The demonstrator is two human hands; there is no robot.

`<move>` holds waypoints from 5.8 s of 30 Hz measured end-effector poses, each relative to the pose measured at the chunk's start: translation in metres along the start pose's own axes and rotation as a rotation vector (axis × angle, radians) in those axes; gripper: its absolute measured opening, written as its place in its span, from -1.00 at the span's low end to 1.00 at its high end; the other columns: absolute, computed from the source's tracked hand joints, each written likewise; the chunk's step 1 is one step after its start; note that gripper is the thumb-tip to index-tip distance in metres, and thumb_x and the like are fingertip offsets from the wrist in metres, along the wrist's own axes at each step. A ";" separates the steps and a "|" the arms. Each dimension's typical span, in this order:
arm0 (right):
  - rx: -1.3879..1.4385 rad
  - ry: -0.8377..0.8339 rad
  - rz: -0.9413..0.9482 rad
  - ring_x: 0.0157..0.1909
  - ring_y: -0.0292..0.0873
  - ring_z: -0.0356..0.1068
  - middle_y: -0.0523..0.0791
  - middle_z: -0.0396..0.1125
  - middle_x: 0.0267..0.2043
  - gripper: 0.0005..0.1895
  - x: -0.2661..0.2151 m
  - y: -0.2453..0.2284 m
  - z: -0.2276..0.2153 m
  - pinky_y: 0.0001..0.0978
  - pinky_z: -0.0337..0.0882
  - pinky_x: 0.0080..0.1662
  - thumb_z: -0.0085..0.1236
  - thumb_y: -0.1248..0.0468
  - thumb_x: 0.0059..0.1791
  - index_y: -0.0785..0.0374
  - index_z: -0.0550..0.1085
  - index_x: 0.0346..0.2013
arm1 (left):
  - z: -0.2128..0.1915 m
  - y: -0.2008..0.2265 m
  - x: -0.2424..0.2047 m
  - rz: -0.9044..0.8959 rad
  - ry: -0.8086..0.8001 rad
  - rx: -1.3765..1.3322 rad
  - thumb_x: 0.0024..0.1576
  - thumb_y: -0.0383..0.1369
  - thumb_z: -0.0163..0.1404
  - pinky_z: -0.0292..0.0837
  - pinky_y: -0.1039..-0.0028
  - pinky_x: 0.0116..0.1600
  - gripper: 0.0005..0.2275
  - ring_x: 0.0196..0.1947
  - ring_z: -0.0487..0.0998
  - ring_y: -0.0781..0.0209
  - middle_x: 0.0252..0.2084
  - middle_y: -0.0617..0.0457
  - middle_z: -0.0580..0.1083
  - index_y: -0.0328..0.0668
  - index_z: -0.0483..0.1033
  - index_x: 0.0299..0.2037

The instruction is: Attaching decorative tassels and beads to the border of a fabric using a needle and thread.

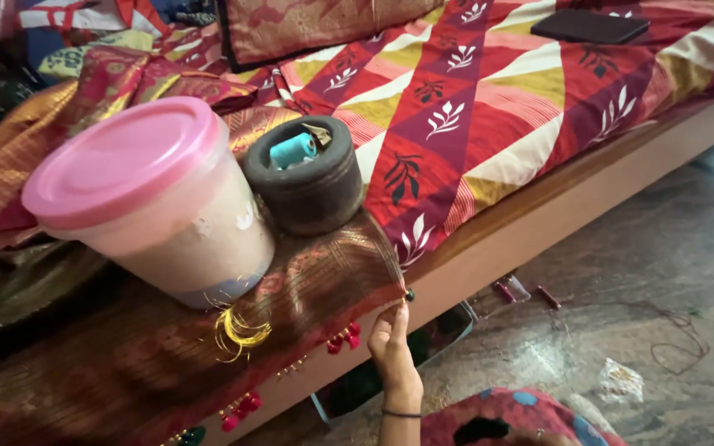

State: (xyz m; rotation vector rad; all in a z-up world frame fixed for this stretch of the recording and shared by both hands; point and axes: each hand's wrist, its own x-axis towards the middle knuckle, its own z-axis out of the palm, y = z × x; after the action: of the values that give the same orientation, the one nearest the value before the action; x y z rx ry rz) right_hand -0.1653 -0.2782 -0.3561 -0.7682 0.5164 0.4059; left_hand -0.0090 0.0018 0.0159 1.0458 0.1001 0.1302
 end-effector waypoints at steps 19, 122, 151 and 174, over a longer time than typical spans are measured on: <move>-0.780 0.058 -0.815 -0.29 -0.29 0.59 -0.08 0.61 -0.33 -0.73 -0.188 -0.168 0.422 -0.44 0.60 -0.19 0.22 0.38 -0.08 0.28 0.58 -0.08 | -0.016 0.043 -0.063 0.140 -0.023 0.183 0.20 -0.44 0.05 0.43 0.51 0.02 -0.89 -0.16 0.54 0.35 -0.22 0.06 0.58 -0.36 0.57 -0.24; -0.762 -0.444 -1.024 -0.23 -0.32 0.52 -0.12 0.49 -0.31 -0.87 -0.175 -0.276 0.524 -0.50 0.53 -0.20 0.04 0.37 0.12 0.36 0.48 -0.08 | 0.000 0.114 -0.044 -0.189 -0.386 -0.116 0.19 -0.44 -0.13 0.58 0.31 -0.03 -0.79 -0.31 0.64 0.11 -0.37 -0.10 0.57 -0.39 0.54 -0.38; -0.507 -0.421 -1.039 -0.24 -0.18 0.57 -0.06 0.49 -0.31 -0.86 -0.177 -0.325 0.547 -0.37 0.55 -0.23 0.06 0.30 0.15 0.29 0.43 -0.03 | -0.032 0.115 -0.048 -0.134 -0.437 0.000 0.15 -0.54 -0.20 0.60 0.39 -0.07 -0.80 -0.29 0.66 0.12 -0.32 -0.12 0.59 -0.44 0.54 -0.30; -1.149 -0.724 -0.834 -0.23 -0.14 0.56 -0.08 0.50 -0.31 -0.81 -0.213 -0.116 0.376 -0.32 0.51 -0.17 0.15 0.26 0.10 0.36 0.53 -0.25 | -0.007 0.089 -0.083 -0.083 -0.253 0.003 0.23 -0.48 -0.19 0.47 0.55 -0.52 -0.87 -0.57 0.57 0.30 -0.21 -0.01 0.57 -0.14 0.21 -0.05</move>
State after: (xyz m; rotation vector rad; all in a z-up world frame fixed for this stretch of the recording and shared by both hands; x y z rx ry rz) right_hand -0.1658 -0.1094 0.0586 -1.7282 -0.8180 0.1298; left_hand -0.0971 0.0394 0.0916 1.0518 -0.0853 -0.0779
